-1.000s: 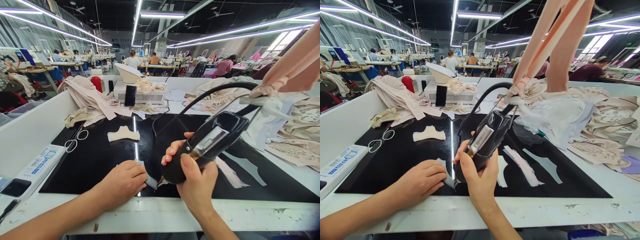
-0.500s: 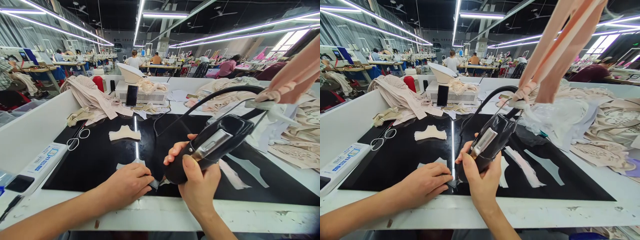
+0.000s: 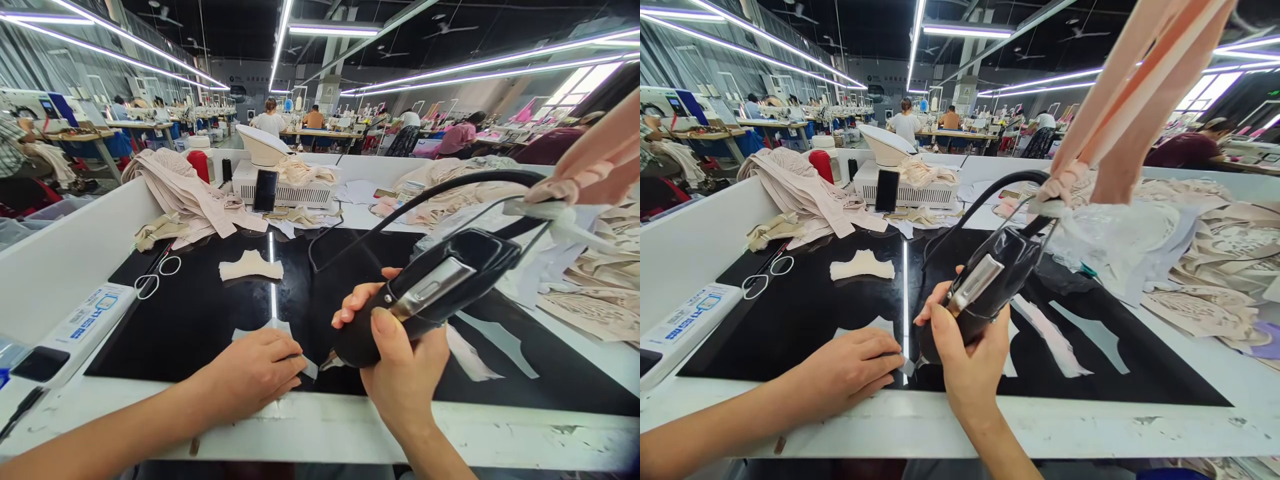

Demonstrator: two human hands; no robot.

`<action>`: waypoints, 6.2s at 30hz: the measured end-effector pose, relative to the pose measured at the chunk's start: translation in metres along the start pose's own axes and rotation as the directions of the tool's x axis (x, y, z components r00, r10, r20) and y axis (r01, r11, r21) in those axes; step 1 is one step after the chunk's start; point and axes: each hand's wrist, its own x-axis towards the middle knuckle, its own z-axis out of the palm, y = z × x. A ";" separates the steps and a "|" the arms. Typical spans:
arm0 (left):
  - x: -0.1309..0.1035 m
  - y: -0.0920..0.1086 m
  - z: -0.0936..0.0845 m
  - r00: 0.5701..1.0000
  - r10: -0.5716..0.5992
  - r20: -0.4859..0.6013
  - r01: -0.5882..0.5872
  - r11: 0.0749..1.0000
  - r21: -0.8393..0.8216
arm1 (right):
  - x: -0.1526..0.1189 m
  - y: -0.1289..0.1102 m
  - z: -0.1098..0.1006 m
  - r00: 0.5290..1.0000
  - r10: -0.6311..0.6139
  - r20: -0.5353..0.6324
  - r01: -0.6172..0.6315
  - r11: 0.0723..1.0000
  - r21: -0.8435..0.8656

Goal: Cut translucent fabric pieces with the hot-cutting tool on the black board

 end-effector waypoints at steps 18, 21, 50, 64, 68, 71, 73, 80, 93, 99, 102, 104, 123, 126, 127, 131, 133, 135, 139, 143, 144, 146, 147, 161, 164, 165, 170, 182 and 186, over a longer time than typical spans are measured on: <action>0.001 0.003 -0.002 0.999 0.031 -0.042 -0.031 0.999 0.014 | -0.001 0.000 0.000 1.000 -0.024 0.017 0.024 1.000 -0.015; 0.000 0.002 -0.001 0.998 0.035 -0.052 -0.034 0.999 0.017 | -0.001 -0.003 0.002 1.000 -0.005 -0.005 0.005 1.000 0.003; -0.048 -0.037 -0.051 0.910 -0.412 0.047 0.414 0.899 -0.139 | 0.004 0.009 0.058 0.996 0.070 0.060 -0.078 0.987 0.139; -0.043 -0.041 -0.038 0.862 -0.507 0.002 0.490 0.832 -0.261 | 0.006 0.037 0.098 0.995 0.040 0.088 -0.054 0.985 0.165; -0.044 -0.042 -0.036 0.856 -0.516 0.007 0.500 0.827 -0.258 | 0.006 0.040 0.099 0.996 0.028 0.088 -0.042 0.986 0.164; -0.045 -0.042 -0.035 0.856 -0.518 0.009 0.502 0.826 -0.257 | 0.005 0.042 0.099 0.996 0.033 0.086 -0.047 0.985 0.165; -0.045 -0.041 -0.035 0.853 -0.521 0.013 0.507 0.823 -0.255 | 0.004 0.043 0.099 0.995 0.043 0.086 -0.057 0.985 0.160; -0.043 -0.041 -0.038 0.845 -0.534 0.009 0.513 0.807 -0.294 | 0.003 0.043 0.101 0.997 0.025 0.076 -0.036 0.988 0.148; -0.042 -0.043 -0.039 0.789 -0.606 -0.106 0.498 0.731 -0.467 | -0.004 0.036 0.100 0.995 0.046 0.092 -0.063 0.980 0.189; -0.044 -0.044 -0.037 0.811 -0.572 -0.121 0.479 0.770 -0.422 | -0.004 0.037 0.100 0.994 0.062 0.095 -0.078 0.981 0.179; -0.047 -0.044 -0.037 0.855 -0.508 -0.105 0.442 0.820 -0.365 | -0.001 0.031 0.096 0.995 0.056 0.086 -0.068 0.986 0.151; -0.050 -0.044 -0.037 0.890 -0.449 -0.084 0.402 0.857 -0.322 | 0.002 0.023 0.091 0.997 0.055 0.063 -0.063 0.988 0.141; -0.034 -0.023 -0.054 0.961 -0.252 0.111 0.269 0.947 -0.177 | 0.017 0.009 0.040 0.999 0.038 -0.019 -0.036 0.996 0.078; -0.025 -0.027 -0.059 0.932 -0.321 0.168 0.356 0.897 -0.262 | 0.015 0.007 0.045 1.000 0.029 -0.005 -0.028 0.994 0.104; -0.023 -0.029 -0.059 0.922 -0.332 0.196 0.378 0.880 -0.286 | 0.014 0.008 0.047 1.000 0.031 0.005 -0.031 0.994 0.107; -0.020 -0.033 -0.055 0.892 -0.344 0.294 0.429 0.850 -0.306 | 0.011 0.014 0.056 0.998 0.044 0.041 -0.048 0.992 0.114; -0.020 -0.036 -0.052 0.883 -0.342 0.323 0.438 0.847 -0.301 | 0.011 0.018 0.060 0.998 0.041 0.054 -0.047 0.992 0.121; -0.020 -0.039 -0.050 0.881 -0.333 0.334 0.436 0.847 -0.305 | 0.012 0.022 0.064 0.997 0.032 0.068 -0.041 0.991 0.129; -0.021 -0.045 -0.046 0.886 -0.324 0.330 0.426 0.851 -0.308 | 0.015 0.027 0.068 0.996 0.022 0.082 -0.033 0.989 0.142; -0.022 -0.048 -0.045 0.901 -0.310 0.305 0.405 0.852 -0.332 | 0.019 0.030 0.071 0.999 0.019 0.047 -0.026 0.989 0.145; -0.022 -0.048 -0.046 0.904 -0.307 0.298 0.401 0.850 -0.342 | 0.020 0.030 0.071 0.999 0.019 0.040 -0.025 0.989 0.145; -0.022 -0.047 -0.047 0.908 -0.304 0.290 0.397 0.845 -0.358 | 0.021 0.029 0.071 0.999 0.014 0.036 -0.019 0.989 0.146; -0.022 -0.046 -0.047 0.909 -0.304 0.286 0.396 0.843 -0.364 | 0.021 0.028 0.072 0.999 0.009 0.039 -0.015 0.989 0.147; -0.025 -0.044 -0.047 0.905 -0.290 0.311 0.392 0.852 -0.347 | 0.017 0.028 0.073 0.997 0.031 0.069 -0.042 0.985 0.168; -0.024 -0.044 -0.048 0.905 -0.290 0.310 0.391 0.855 -0.342 | 0.016 0.030 0.073 0.997 0.034 0.072 -0.045 0.986 0.160; -0.024 -0.043 -0.048 0.906 -0.290 0.308 0.390 0.856 -0.340 | 0.016 0.030 0.073 0.997 0.030 0.072 -0.041 0.987 0.155; -0.024 -0.043 -0.049 0.902 -0.288 0.320 0.391 0.861 -0.326 | 0.015 0.031 0.073 0.998 0.000 0.055 -0.006 0.992 0.123; -0.023 -0.044 -0.048 0.902 -0.288 0.320 0.387 0.869 -0.309 | 0.004 0.022 0.072 0.994 0.018 0.104 -0.035 0.985 0.167; -0.023 -0.045 -0.047 0.906 -0.285 0.313 0.383 0.867 -0.319 | 0.002 0.021 0.072 0.995 0.034 0.089 -0.045 0.991 0.128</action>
